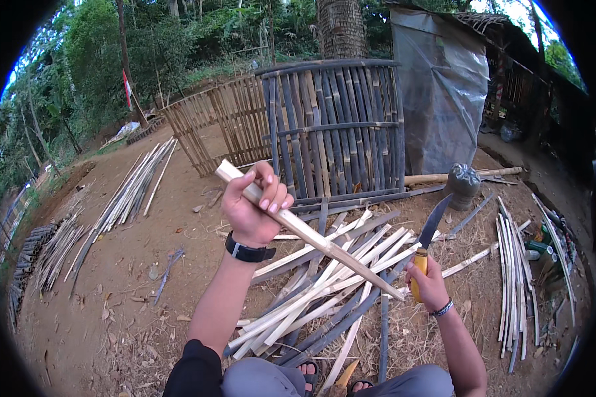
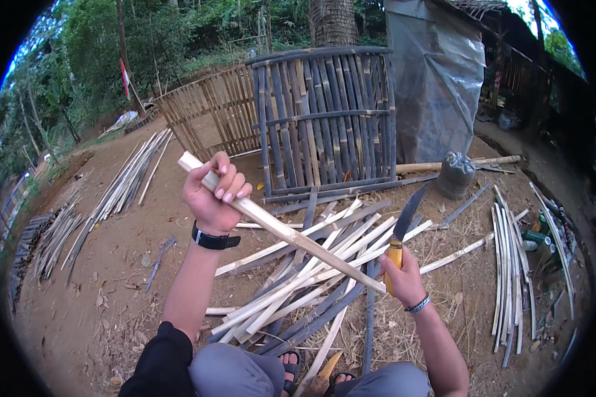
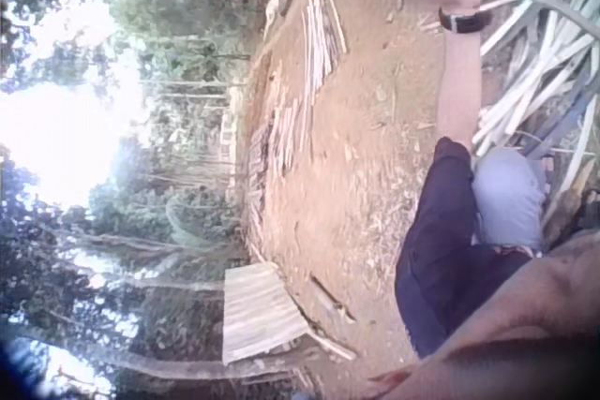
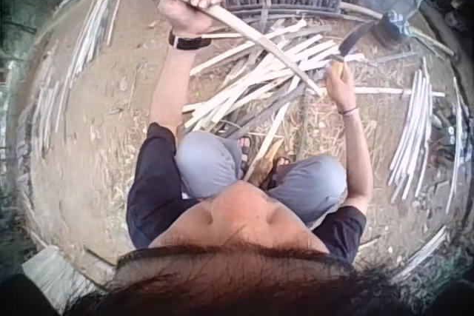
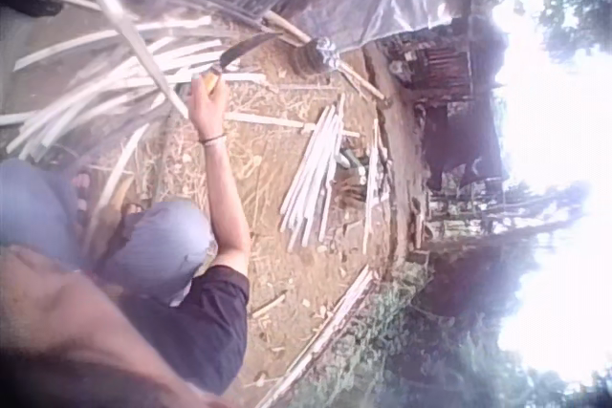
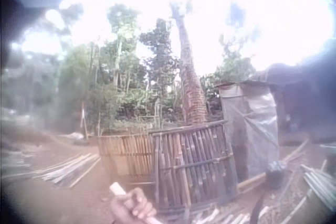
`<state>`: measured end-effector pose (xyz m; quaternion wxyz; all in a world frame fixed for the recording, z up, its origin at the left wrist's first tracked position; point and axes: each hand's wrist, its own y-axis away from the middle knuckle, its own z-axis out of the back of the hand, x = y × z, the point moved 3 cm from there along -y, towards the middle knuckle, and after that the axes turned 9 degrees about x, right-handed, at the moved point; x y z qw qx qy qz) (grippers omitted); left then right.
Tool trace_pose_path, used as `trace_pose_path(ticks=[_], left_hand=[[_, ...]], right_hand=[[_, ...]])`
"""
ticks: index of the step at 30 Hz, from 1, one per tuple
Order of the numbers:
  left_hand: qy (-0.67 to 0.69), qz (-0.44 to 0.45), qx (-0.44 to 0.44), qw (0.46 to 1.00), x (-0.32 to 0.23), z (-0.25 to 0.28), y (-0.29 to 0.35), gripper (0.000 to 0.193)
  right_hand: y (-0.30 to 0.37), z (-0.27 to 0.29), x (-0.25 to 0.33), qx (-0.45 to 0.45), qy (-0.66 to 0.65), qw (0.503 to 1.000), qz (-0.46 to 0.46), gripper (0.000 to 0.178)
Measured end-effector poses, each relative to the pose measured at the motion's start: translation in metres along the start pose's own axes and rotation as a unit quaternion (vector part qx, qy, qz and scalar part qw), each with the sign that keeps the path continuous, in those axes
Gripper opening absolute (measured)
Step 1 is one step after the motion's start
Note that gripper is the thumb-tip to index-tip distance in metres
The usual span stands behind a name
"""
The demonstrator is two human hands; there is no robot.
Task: The person shaves a piece of bamboo by hand using a knife, removing thin strips from the surface.
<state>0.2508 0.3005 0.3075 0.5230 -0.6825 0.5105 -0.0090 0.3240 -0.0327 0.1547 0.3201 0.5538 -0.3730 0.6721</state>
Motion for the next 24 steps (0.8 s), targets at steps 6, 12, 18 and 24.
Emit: trace_pose_path(ticks=[6, 12, 18, 24], left_hand=[[0.099, 0.099, 0.036, 0.989, 0.009, -0.014, -0.097, 0.042], [0.138, 0.161, -0.015, 0.977, 0.04, -0.012, -0.09, 0.056], [0.156, 0.192, -0.026, 0.968, 0.09, -0.029, -0.084, 0.056], [0.058, 0.184, -0.128, 0.973, 0.103, -0.001, -0.076, 0.055]], right_hand=[[-0.022, -0.035, 0.078, 0.041, 0.04, 0.995, 0.085, 0.03], [0.0, -0.099, 0.084, 0.106, 0.005, 0.994, 0.03, 0.032], [0.019, -0.078, 0.053, 0.062, -0.076, 0.995, 0.031, 0.034], [0.025, -0.097, 0.09, 0.099, 0.061, 0.993, 0.004, 0.018]])
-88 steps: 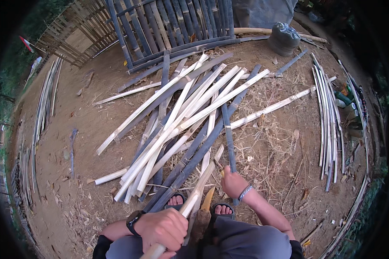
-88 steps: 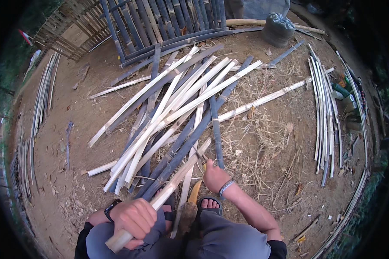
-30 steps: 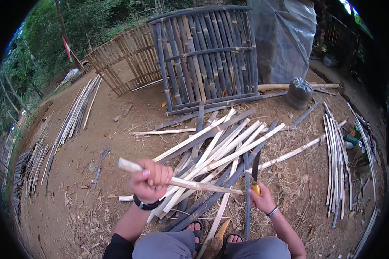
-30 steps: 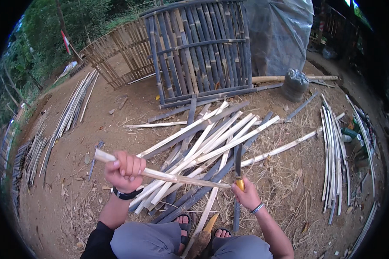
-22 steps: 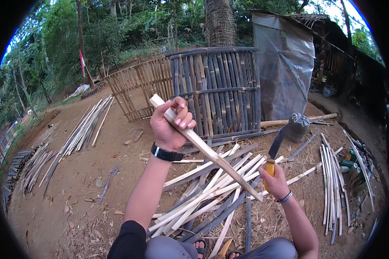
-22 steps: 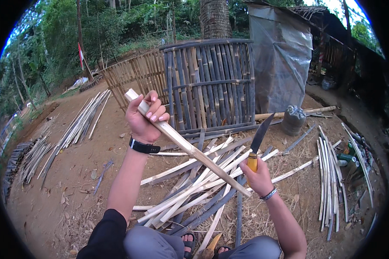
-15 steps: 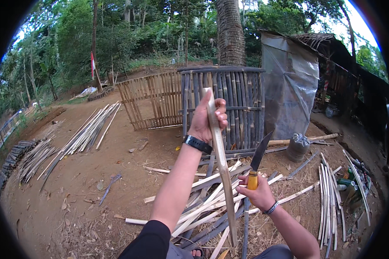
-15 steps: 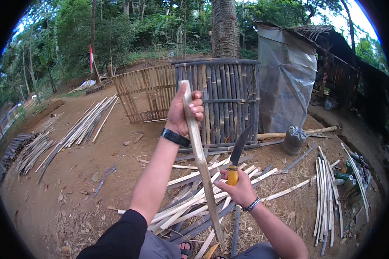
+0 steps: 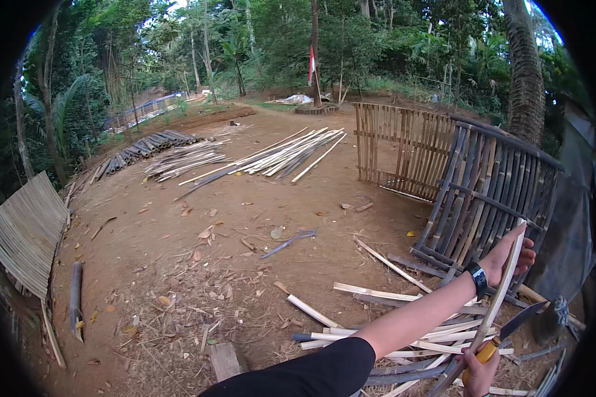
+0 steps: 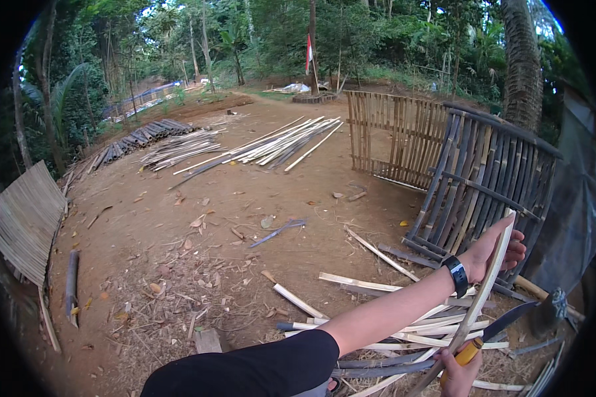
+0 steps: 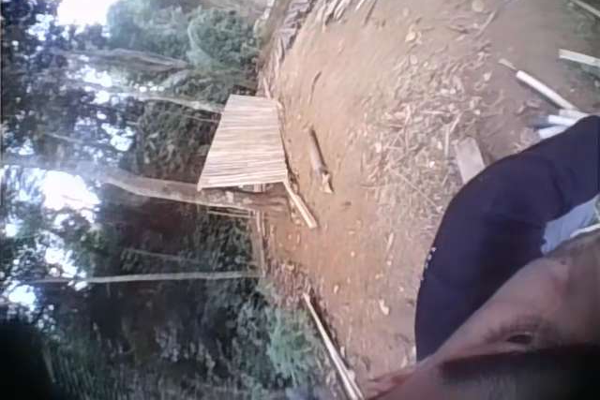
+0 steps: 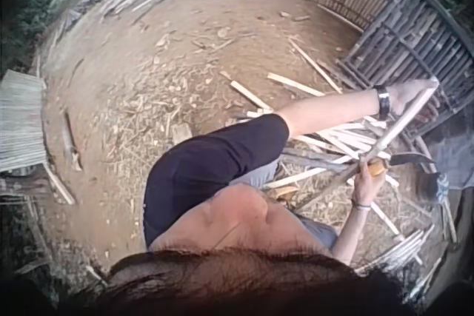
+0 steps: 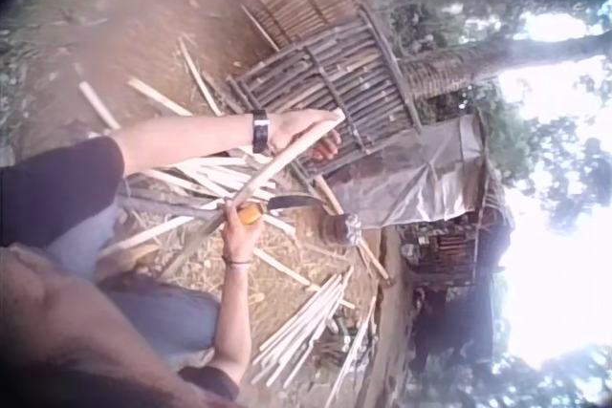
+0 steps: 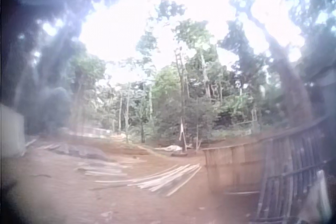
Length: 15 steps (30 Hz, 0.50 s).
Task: The person shaves a piece of bamboo by hand using a knife, removing thin strips from the surface.
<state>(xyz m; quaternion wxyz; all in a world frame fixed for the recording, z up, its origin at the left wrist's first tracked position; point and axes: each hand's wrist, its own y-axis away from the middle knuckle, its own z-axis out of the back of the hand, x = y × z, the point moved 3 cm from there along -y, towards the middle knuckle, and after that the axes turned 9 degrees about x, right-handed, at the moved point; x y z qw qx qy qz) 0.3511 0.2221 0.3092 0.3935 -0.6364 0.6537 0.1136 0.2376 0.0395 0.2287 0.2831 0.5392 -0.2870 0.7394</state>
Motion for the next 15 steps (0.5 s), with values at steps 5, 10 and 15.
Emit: trace_pose_path(ticks=[5, 10, 15], left_hand=[[-0.164, 0.048, -0.048, 0.984, 0.02, 0.032, -0.013, 0.08], [-0.394, 0.037, -0.074, 0.916, 0.003, 0.04, 0.003, 0.05], [-0.672, -0.06, -0.052, 0.736, -0.005, -0.015, 0.049, 0.036]], right_hand=[[-0.006, 0.017, -0.018, -0.021, 0.003, 1.0, -0.01, 0.017], [-0.008, 0.036, -0.057, -0.081, -0.059, 0.994, 0.045, 0.016], [-0.011, 0.057, -0.088, -0.169, -0.126, 0.975, 0.064, 0.026]])
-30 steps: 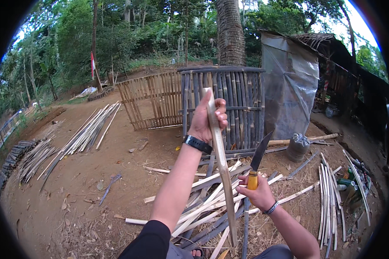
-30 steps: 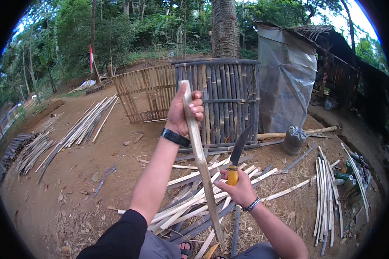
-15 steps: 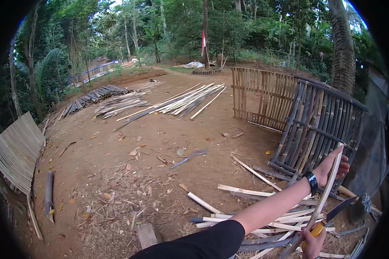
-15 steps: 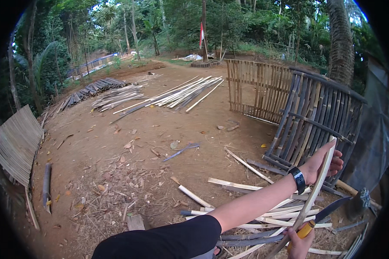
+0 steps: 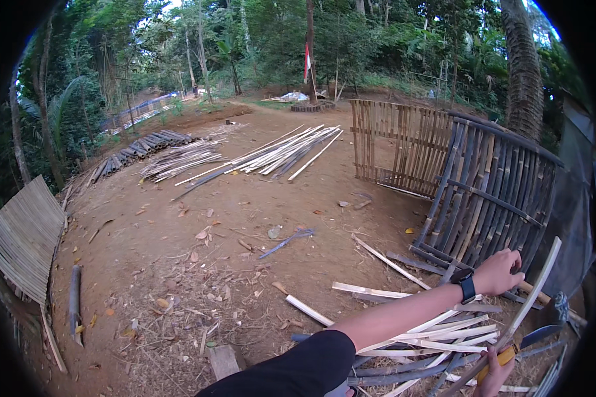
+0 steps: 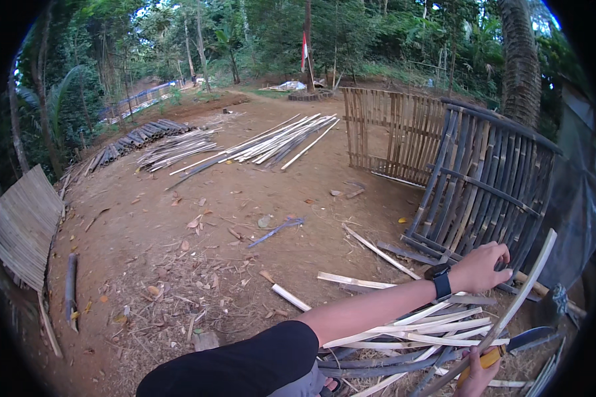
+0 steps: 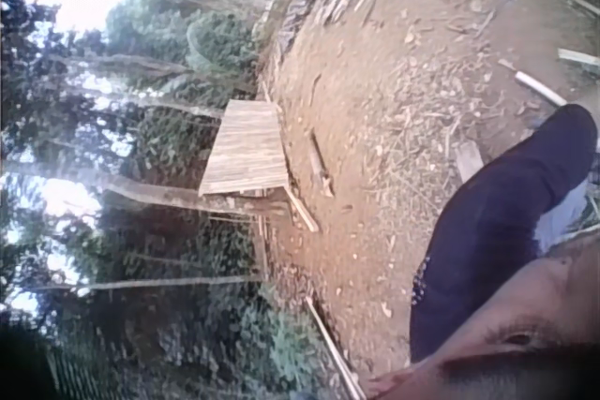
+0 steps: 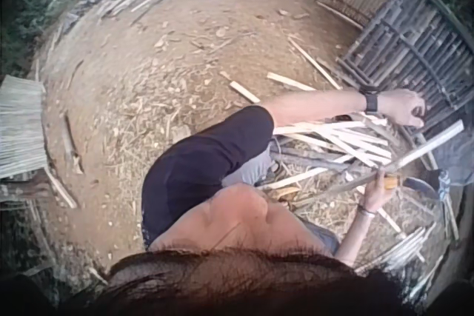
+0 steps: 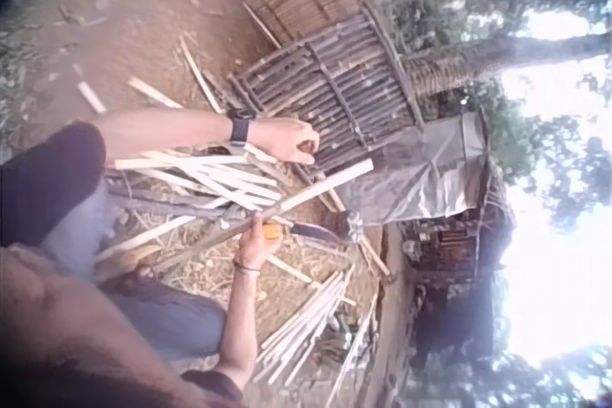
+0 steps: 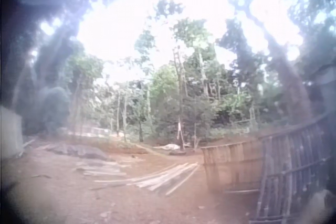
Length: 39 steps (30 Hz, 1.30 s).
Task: The person shaves a piece of bamboo by hand using a knife, removing thin strips from the surface.
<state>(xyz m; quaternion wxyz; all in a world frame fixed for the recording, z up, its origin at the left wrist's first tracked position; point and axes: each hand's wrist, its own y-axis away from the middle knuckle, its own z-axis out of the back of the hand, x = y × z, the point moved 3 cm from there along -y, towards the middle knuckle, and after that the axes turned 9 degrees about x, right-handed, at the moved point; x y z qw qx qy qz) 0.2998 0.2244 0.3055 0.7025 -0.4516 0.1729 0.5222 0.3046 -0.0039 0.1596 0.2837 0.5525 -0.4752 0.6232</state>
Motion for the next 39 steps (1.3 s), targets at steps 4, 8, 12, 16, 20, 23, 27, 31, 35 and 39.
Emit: trace_pose_path(ticks=[4, 8, 12, 16, 20, 23, 27, 31, 35, 39], left_hand=[[-0.19, -0.157, 0.096, 0.964, -0.072, -0.018, 0.041, 0.035], [-0.079, -0.114, 0.544, 0.828, -0.069, -0.073, 0.131, 0.049], [-0.118, -0.024, 0.633, 0.764, 0.001, -0.143, 0.202, 0.086], [-0.014, 0.119, 0.379, 0.918, 0.025, -0.174, 0.171, 0.111], [0.244, 0.131, 0.136, 0.951, 0.045, -0.146, 0.151, 0.114], [0.325, 0.062, 0.015, 0.944, 0.036, -0.118, 0.139, 0.106], [0.386, -0.027, -0.077, 0.919, 0.018, -0.101, 0.117, 0.07], [0.387, -0.086, -0.111, 0.911, 0.019, -0.086, 0.1, 0.047], [0.5, -0.058, -0.155, 0.85, 0.011, -0.073, 0.088, 0.045], [0.606, -0.044, -0.211, 0.766, 0.03, -0.046, 0.076, 0.041]], right_hand=[[-0.004, 0.008, 0.026, -0.126, -0.096, 0.987, 0.039, 0.027], [-0.015, -0.001, 0.017, -0.191, -0.164, 0.967, 0.044, 0.029], [-0.021, 0.0, 0.031, -0.227, -0.256, 0.937, 0.072, 0.03], [-0.01, 0.013, 0.041, -0.257, -0.265, 0.927, 0.072, 0.028], [-0.007, 0.001, 0.044, -0.25, -0.312, 0.915, 0.061, 0.028], [-0.009, -0.006, 0.042, -0.243, -0.34, 0.907, 0.049, 0.028], [-0.014, 0.001, 0.03, -0.281, -0.28, 0.918, 0.019, 0.027], [-0.015, -0.008, 0.03, -0.213, -0.291, 0.932, -0.037, 0.027], [-0.015, -0.013, 0.028, -0.125, -0.244, 0.957, -0.1, 0.026], [-0.016, -0.03, 0.019, 0.053, -0.209, 0.952, -0.217, 0.035]])
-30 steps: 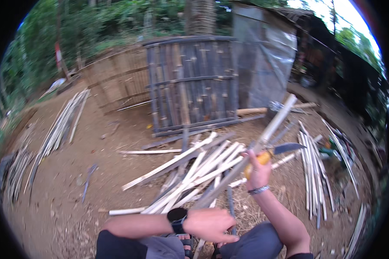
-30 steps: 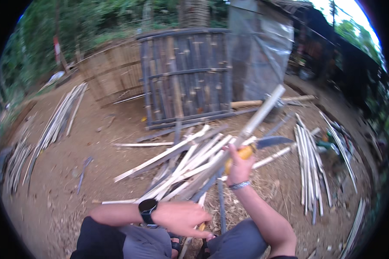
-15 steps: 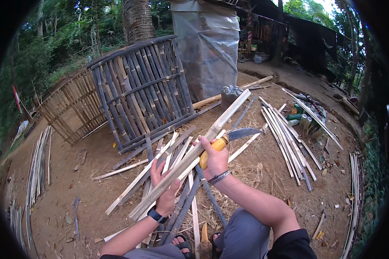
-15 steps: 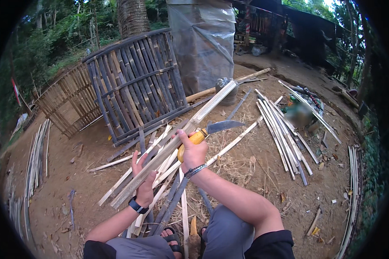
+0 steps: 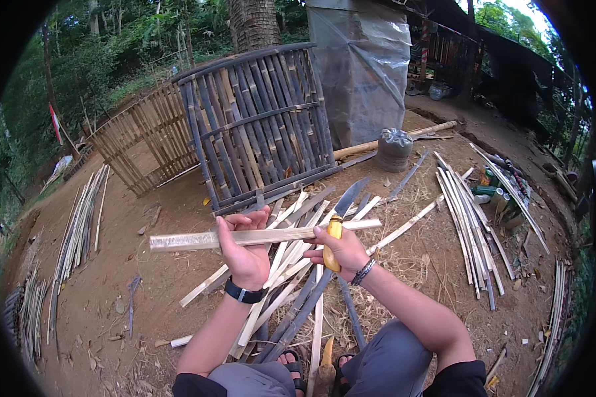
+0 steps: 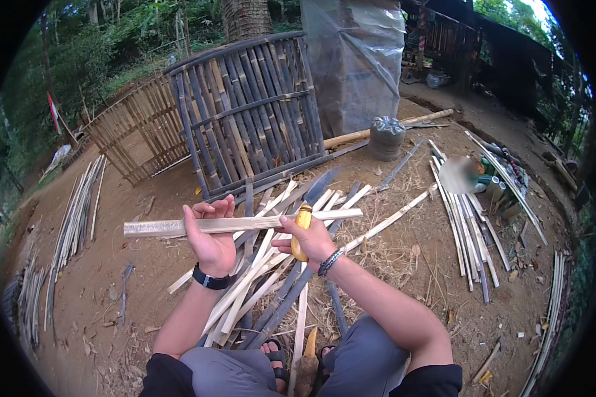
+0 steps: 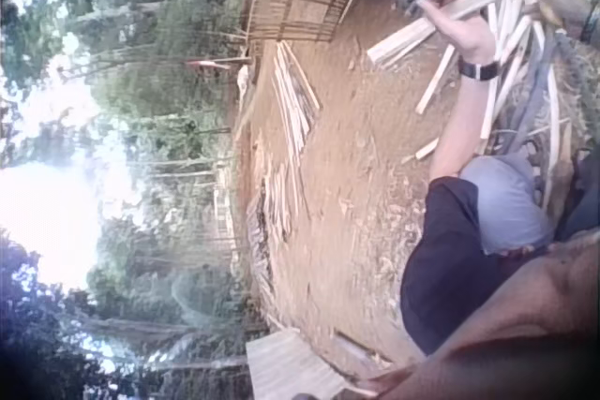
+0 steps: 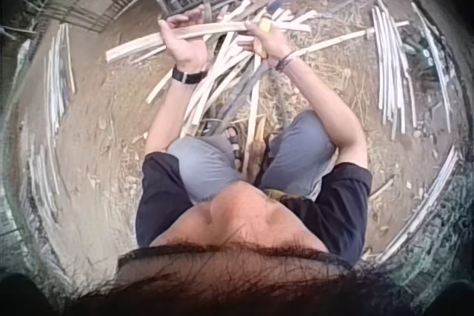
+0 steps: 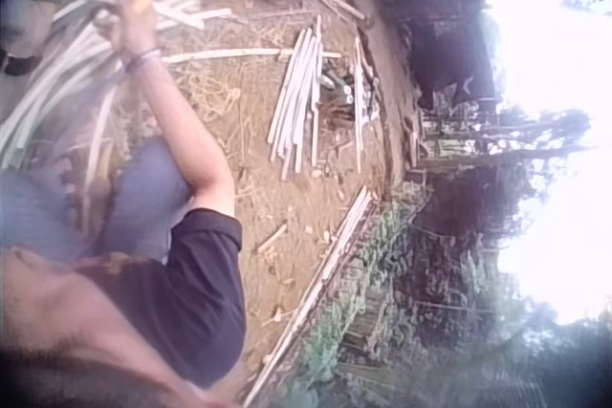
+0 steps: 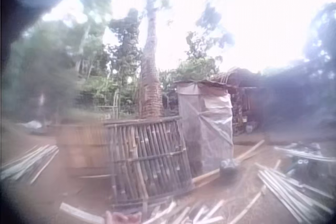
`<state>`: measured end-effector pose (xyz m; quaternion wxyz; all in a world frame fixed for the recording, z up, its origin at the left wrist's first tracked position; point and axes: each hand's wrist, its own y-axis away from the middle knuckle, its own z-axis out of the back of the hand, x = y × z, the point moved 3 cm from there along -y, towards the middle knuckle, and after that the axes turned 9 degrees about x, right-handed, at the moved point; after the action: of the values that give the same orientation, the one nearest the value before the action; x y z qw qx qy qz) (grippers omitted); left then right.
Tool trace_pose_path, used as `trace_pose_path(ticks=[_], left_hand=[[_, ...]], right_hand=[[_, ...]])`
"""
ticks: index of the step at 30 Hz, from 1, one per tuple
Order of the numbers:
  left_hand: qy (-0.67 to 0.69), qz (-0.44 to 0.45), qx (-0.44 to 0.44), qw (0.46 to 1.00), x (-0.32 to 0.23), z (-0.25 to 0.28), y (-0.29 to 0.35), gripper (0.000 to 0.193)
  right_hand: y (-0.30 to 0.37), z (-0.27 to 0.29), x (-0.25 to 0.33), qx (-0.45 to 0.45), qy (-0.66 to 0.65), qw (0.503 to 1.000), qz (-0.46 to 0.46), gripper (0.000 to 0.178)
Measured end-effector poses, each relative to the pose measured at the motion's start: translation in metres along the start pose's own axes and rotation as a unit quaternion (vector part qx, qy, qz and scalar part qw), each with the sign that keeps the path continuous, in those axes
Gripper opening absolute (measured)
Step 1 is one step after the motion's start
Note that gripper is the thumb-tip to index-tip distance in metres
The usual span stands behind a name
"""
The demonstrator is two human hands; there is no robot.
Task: The person shaves a piece of bamboo by hand using a knife, removing thin strips from the surface.
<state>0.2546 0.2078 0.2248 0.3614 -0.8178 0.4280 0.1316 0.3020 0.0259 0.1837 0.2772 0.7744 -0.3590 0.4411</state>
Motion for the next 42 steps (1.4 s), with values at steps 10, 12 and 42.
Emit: trace_pose_path(ticks=[10, 12, 42], left_hand=[[-0.073, 0.091, -0.055, 0.992, 0.012, 0.06, 0.013, 0.043], [-0.063, 0.119, -0.032, 0.99, 0.017, 0.055, 0.014, 0.044], [-0.198, 0.325, 0.235, 0.894, 0.08, 0.003, 0.073, 0.044]], right_hand=[[0.005, 0.002, 0.004, 0.006, 0.206, 0.978, 0.008, 0.026], [0.008, -0.006, 0.012, 0.005, 0.221, 0.974, 0.047, 0.025], [0.052, -0.069, 0.088, 0.002, 0.333, 0.878, 0.345, 0.025]])
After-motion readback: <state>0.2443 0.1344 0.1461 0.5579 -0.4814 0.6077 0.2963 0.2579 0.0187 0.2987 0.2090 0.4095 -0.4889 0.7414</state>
